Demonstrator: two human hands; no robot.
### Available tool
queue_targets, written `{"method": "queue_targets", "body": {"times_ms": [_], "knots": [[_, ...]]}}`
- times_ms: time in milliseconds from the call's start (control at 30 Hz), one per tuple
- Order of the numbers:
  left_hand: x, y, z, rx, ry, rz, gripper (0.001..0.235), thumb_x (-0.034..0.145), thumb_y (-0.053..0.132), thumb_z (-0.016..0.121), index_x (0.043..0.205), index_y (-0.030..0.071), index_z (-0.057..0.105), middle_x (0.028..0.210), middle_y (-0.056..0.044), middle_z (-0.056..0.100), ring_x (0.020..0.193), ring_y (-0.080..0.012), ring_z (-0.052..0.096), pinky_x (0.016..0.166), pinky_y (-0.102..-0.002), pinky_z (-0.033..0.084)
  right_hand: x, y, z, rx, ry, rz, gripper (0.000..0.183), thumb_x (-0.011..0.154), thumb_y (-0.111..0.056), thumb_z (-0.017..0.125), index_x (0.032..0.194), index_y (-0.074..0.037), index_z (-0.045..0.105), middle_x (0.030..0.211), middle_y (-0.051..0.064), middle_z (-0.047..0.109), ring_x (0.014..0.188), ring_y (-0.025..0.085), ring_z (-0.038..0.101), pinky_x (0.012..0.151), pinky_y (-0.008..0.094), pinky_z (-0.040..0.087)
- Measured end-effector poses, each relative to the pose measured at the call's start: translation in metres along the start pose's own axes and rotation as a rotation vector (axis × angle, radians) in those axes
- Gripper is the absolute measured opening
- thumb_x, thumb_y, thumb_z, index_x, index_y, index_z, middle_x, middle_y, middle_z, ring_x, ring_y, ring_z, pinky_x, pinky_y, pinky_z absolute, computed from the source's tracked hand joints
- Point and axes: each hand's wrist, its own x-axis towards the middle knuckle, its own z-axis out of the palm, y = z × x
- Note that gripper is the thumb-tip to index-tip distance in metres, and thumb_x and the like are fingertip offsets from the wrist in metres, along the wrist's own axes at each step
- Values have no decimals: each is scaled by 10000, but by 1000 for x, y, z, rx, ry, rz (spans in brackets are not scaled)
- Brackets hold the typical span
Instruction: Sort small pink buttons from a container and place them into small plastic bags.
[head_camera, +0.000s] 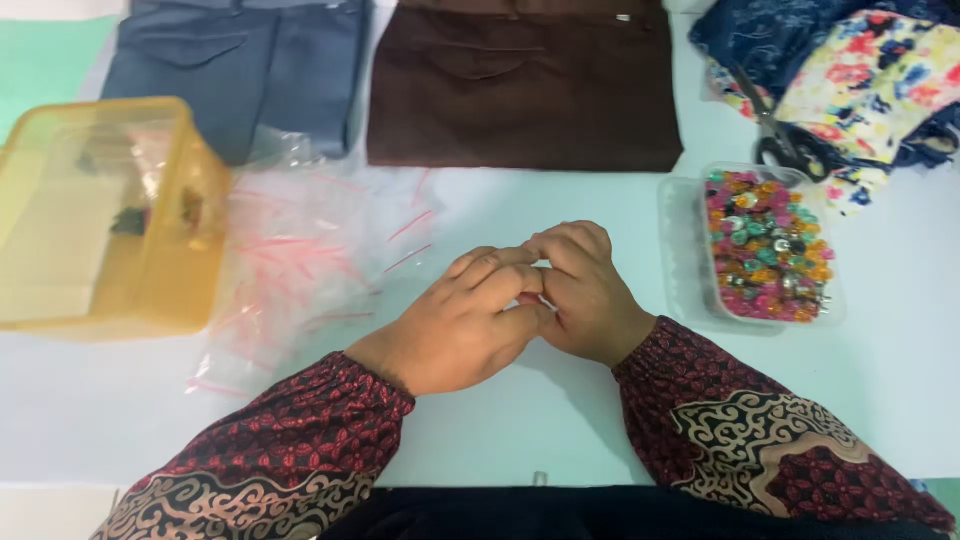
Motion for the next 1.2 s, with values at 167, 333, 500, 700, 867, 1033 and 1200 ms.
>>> {"method": "queue_targets", "body": {"times_ms": [167, 333, 500, 700, 867, 1033, 1200], "knots": [[69, 9, 68, -141, -38, 17, 56, 990, 97, 631, 962, 124, 672, 1110, -48, 577, 1189, -313, 619, 1011, -453, 497, -21, 49, -97, -123, 25, -2, 121, 918, -170, 762, 883, -74, 697, 1163, 96, 670, 1000, 328, 649, 884, 447, 473], [119, -22, 148, -330, -167, -148, 315, 950, 49, 627, 1243, 164, 645, 1204, -66, 578, 1278, -334, 560, 1049, -476, 449, -30, 99, -196, -34, -153, 319, 145, 957, 16, 678, 1083, -33, 730, 1133, 126, 703, 1102, 304, 644, 996, 435, 494], [116, -43, 225, -491, 11, -393, 234, 1019, 122, 591, 1245, 124, 651, 1228, -92, 595, 1192, -269, 604, 1060, -426, 471, -77, 152, -230, -212, -15, 465, 192, 1094, 185, 608, 1188, 75, 734, 1178, 234, 688, 1132, 365, 649, 961, 452, 531], [103, -41, 212, -444, -270, -397, 375, 1054, 270, 525, 1396, 133, 593, 1411, -95, 549, 1453, -358, 419, 1176, -535, 352, -83, 154, -222, -278, -318, 448, 334, 997, 115, 552, 1244, -27, 725, 1198, 150, 714, 1153, 355, 630, 1038, 467, 484], [104, -40, 208, -516, -469, -433, 703, 1034, 441, 576, 1590, 121, 288, 1682, -208, 248, 1581, -398, 221, 1268, -513, 233, -90, 159, -212, -352, -408, 417, 378, 951, 102, 577, 1283, -13, 719, 1314, 201, 684, 1167, 401, 641, 1013, 523, 499], [120, -40, 192, -747, -605, -580, 887, 943, 433, 670, 1611, 188, 140, 1743, -177, 19, 1601, -322, 221, 860, -293, 608, -94, 157, -210, -423, -457, 435, 416, 956, 85, 595, 1339, -24, 719, 1376, 190, 655, 1263, 402, 583, 1100, 524, 476], [112, -47, 204, -812, -564, -518, 961, 942, 412, 753, 1626, 193, 114, 1731, -226, 80, 1626, -340, 102, 1272, -439, 214, -94, 166, -206, -273, -378, 423, 410, 934, 173, 558, 1288, 48, 723, 1290, 219, 689, 1224, 397, 613, 1086, 512, 463]]}}
